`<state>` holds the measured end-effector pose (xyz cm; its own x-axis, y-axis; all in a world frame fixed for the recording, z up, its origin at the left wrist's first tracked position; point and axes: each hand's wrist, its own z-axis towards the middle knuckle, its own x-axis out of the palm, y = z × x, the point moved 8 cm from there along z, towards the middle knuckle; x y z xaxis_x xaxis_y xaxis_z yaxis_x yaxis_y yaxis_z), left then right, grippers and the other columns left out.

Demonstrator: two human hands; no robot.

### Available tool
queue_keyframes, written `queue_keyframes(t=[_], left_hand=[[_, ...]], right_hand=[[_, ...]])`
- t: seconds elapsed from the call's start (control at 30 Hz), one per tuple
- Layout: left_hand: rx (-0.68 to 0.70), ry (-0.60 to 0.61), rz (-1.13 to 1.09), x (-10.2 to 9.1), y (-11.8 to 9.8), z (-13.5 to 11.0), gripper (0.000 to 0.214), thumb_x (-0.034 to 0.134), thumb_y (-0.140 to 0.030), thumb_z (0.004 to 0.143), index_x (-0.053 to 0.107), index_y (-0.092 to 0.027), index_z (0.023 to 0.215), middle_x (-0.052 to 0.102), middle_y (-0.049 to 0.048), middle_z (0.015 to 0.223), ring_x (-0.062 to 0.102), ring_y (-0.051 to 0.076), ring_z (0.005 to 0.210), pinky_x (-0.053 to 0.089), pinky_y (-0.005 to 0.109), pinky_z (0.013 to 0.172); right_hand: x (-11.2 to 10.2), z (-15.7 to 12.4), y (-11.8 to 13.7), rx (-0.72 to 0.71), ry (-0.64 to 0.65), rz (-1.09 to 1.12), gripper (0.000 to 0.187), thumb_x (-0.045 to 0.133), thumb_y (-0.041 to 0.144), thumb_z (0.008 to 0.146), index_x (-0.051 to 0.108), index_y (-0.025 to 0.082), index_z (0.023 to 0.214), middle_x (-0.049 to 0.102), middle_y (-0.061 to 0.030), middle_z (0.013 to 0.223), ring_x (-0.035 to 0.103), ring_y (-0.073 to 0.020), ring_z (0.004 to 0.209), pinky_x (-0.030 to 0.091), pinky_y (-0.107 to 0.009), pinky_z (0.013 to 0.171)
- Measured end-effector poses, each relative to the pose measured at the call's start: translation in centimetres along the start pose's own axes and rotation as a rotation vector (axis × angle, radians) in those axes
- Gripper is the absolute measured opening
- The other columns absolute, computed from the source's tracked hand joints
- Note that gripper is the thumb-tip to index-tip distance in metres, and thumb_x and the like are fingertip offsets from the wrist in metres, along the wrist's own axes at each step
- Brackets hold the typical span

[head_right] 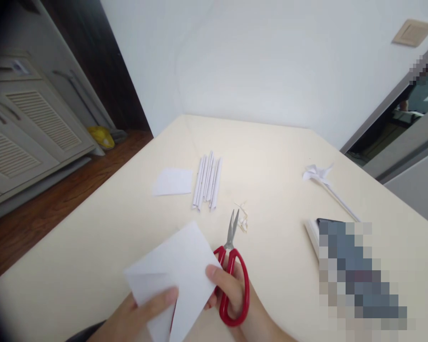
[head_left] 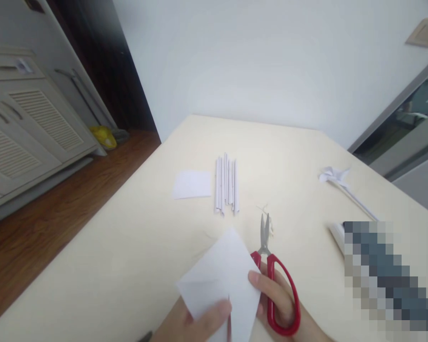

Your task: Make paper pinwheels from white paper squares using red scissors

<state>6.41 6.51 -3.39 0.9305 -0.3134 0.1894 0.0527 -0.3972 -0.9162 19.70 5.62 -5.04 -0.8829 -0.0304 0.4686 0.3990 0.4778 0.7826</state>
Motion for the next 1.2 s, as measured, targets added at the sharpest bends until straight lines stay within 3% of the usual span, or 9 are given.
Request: queue_keyframes(t=[0.13, 0.2, 0.4, 0.6, 0.7, 0.87, 0.97, 1.1, 1.2], left_hand=[[0.066, 0.166, -0.057, 1.9, -0.8, 0.2, 0.033, 0.050, -0.038, 0.084, 0.060, -0.017, 0.108, 0.068, 0.0094, 0.101, 0.062, 0.026, 0.091, 0.048, 0.039, 0.081], [0.203, 0.121, -0.005, 1.9, -2.1, 0.3, 0.028, 0.049, -0.032, 0.085, 0.061, -0.016, 0.105, 0.068, 0.0083, 0.101, 0.062, 0.024, 0.092, 0.045, 0.038, 0.087], [0.374, 0.126, 0.115, 1.8, -3.8, 0.4, 0.035, 0.064, -0.026, 0.074, 0.059, -0.018, 0.108, 0.063, 0.0057, 0.115, 0.052, 0.023, 0.110, 0.037, 0.034, 0.097], [0.406, 0.252, 0.153, 1.6, -5.0, 0.0, 0.029, 0.064, -0.023, 0.072, 0.060, -0.014, 0.100, 0.068, 0.0082, 0.098, 0.062, 0.022, 0.086, 0.048, 0.034, 0.079], [0.429, 0.268, 0.153, 0.8, -6.0, 0.0, 0.023, 0.056, -0.035, 0.079, 0.058, -0.015, 0.092, 0.067, 0.0045, 0.077, 0.060, 0.018, 0.066, 0.048, 0.029, 0.060], [0.433, 0.338, 0.184, 1.0, -7.0, -0.2, 0.045, 0.042, -0.062, 0.076, 0.049, -0.018, 0.070, 0.047, -0.0035, 0.051, 0.050, 0.013, 0.044, 0.041, 0.028, 0.048], [0.413, 0.356, 0.277, 2.0, -6.5, -0.3, 0.042, 0.056, -0.057, 0.070, 0.043, -0.018, 0.058, 0.043, -0.0047, 0.048, 0.049, 0.012, 0.040, 0.039, 0.028, 0.047], [0.410, 0.295, 0.379, 2.7, -5.3, 0.0, 0.045, 0.045, -0.047, 0.084, 0.042, -0.017, 0.049, 0.042, -0.0037, 0.043, 0.049, 0.011, 0.042, 0.041, 0.028, 0.054], [0.406, 0.228, 0.409, 2.4, -4.7, 0.6, 0.040, 0.042, -0.041, 0.088, 0.052, -0.014, 0.061, 0.049, -0.0032, 0.051, 0.051, 0.010, 0.047, 0.045, 0.028, 0.057]], right_hand=[[2.5, 0.1, 2.2, -0.157, 0.169, -0.045, 0.019, 0.051, 0.033, 0.084, 0.054, 0.016, 0.075, 0.040, 0.0031, 0.056, 0.043, -0.0102, 0.056, 0.040, -0.024, 0.060], [2.7, 0.2, 2.8, -0.208, 0.190, -0.075, 0.020, 0.052, 0.032, 0.083, 0.050, 0.017, 0.070, 0.038, 0.0044, 0.055, 0.041, -0.0093, 0.055, 0.038, -0.023, 0.058], [2.3, 0.4, 3.3, -0.279, 0.237, -0.283, 0.020, 0.064, 0.032, 0.072, 0.055, 0.015, 0.065, 0.052, 0.0007, 0.057, 0.046, -0.0101, 0.052, 0.036, -0.023, 0.050], [2.1, -0.5, 3.9, -0.357, 0.227, -0.451, 0.018, 0.065, 0.029, 0.072, 0.056, 0.014, 0.066, 0.052, 0.0012, 0.055, 0.047, -0.0105, 0.048, 0.033, -0.024, 0.045], [2.4, -0.4, 4.4, -0.424, 0.185, -0.478, 0.019, 0.065, 0.027, 0.072, 0.054, 0.014, 0.064, 0.052, 0.0012, 0.053, 0.045, -0.0097, 0.047, 0.031, -0.023, 0.043], [2.6, -0.3, 5.6, -0.577, 0.058, -0.412, 0.017, 0.055, 0.030, 0.083, 0.054, 0.014, 0.079, 0.051, 0.0026, 0.063, 0.046, -0.0074, 0.050, 0.038, -0.021, 0.048], [2.7, -0.6, 5.5, -0.617, 0.012, -0.418, 0.021, 0.049, 0.031, 0.088, 0.055, 0.013, 0.096, 0.058, -0.0012, 0.080, 0.055, -0.0099, 0.062, 0.047, -0.025, 0.056], [3.3, -0.4, 5.0, -0.591, 0.037, -0.495, 0.027, 0.050, 0.030, 0.088, 0.054, 0.013, 0.108, 0.059, -0.0069, 0.103, 0.060, -0.0166, 0.084, 0.051, -0.035, 0.071], [3.6, 0.3, 4.8, -0.558, 0.082, -0.547, 0.028, 0.050, 0.029, 0.088, 0.053, 0.014, 0.111, 0.058, -0.0076, 0.107, 0.059, -0.0179, 0.089, 0.050, -0.037, 0.074]])
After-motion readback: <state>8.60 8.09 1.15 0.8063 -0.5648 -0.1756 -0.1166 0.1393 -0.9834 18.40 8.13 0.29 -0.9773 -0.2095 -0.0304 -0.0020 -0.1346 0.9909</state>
